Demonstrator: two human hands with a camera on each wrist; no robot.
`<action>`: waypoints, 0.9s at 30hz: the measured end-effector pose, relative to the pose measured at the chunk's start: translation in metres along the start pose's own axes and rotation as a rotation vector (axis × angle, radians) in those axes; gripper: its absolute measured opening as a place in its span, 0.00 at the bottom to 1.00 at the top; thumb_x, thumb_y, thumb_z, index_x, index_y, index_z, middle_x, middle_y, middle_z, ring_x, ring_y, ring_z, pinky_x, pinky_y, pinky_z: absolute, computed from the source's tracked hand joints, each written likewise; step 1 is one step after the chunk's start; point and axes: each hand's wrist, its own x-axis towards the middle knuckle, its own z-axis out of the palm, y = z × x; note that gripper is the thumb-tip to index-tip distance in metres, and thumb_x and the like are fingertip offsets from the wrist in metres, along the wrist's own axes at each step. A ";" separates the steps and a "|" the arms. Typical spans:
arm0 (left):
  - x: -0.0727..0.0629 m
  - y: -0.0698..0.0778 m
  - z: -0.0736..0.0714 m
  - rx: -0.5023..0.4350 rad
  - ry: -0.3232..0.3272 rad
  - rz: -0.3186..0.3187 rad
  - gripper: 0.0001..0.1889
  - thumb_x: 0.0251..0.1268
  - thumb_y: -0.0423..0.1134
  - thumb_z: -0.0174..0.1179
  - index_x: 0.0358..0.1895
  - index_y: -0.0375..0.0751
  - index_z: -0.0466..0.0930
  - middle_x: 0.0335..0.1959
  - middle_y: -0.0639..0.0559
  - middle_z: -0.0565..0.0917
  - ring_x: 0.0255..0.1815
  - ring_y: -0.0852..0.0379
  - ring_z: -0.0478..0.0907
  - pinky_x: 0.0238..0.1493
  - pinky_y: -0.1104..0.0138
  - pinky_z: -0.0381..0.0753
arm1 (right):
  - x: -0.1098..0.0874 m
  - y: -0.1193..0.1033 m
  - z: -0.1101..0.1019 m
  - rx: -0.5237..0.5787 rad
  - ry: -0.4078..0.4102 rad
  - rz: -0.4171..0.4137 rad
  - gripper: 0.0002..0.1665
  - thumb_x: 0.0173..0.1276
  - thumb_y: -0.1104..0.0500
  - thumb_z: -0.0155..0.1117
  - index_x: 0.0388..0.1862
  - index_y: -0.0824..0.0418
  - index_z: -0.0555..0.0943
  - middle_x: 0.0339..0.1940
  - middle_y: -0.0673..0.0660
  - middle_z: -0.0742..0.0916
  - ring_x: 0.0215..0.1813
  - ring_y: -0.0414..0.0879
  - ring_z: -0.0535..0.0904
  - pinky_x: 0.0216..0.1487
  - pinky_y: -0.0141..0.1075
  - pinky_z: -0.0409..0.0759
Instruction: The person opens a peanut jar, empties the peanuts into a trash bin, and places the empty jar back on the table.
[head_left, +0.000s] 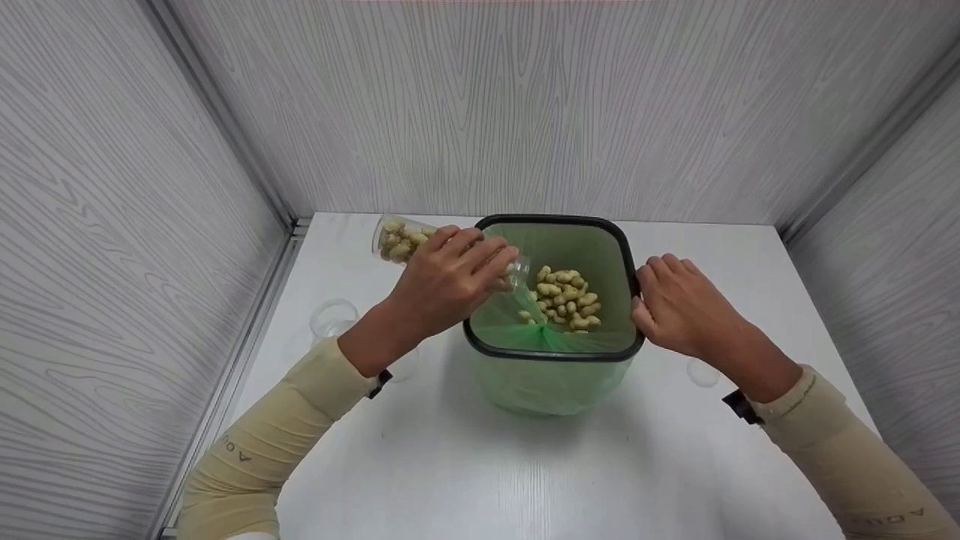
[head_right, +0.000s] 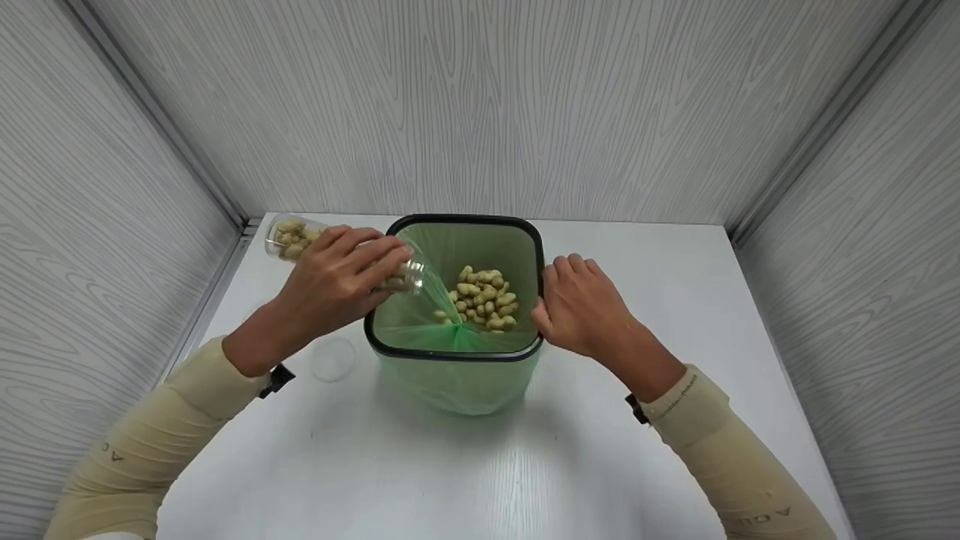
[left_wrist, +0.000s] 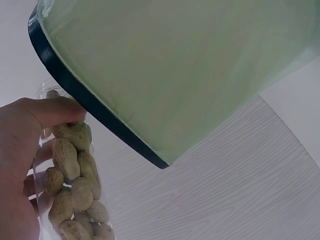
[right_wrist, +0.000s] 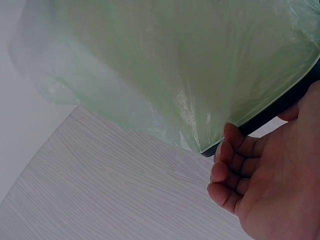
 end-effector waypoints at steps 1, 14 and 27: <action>0.000 0.000 0.001 0.000 -0.001 0.002 0.17 0.73 0.48 0.64 0.58 0.45 0.85 0.50 0.50 0.89 0.49 0.48 0.85 0.53 0.56 0.83 | 0.000 0.000 0.000 0.000 -0.002 0.002 0.14 0.70 0.55 0.45 0.31 0.65 0.69 0.30 0.59 0.73 0.33 0.51 0.63 0.37 0.42 0.60; -0.004 0.005 0.009 0.031 -0.022 0.012 0.10 0.79 0.39 0.58 0.55 0.47 0.86 0.49 0.52 0.88 0.49 0.49 0.84 0.53 0.56 0.81 | 0.000 0.000 -0.001 0.005 -0.034 0.010 0.15 0.71 0.55 0.44 0.33 0.65 0.71 0.31 0.59 0.75 0.35 0.53 0.66 0.39 0.44 0.63; -0.006 0.004 0.012 0.058 0.005 0.032 0.11 0.79 0.39 0.57 0.54 0.48 0.87 0.50 0.54 0.88 0.51 0.50 0.82 0.53 0.58 0.78 | 0.000 0.000 0.000 -0.002 -0.023 0.011 0.16 0.71 0.54 0.44 0.33 0.65 0.71 0.32 0.59 0.75 0.36 0.53 0.67 0.40 0.45 0.65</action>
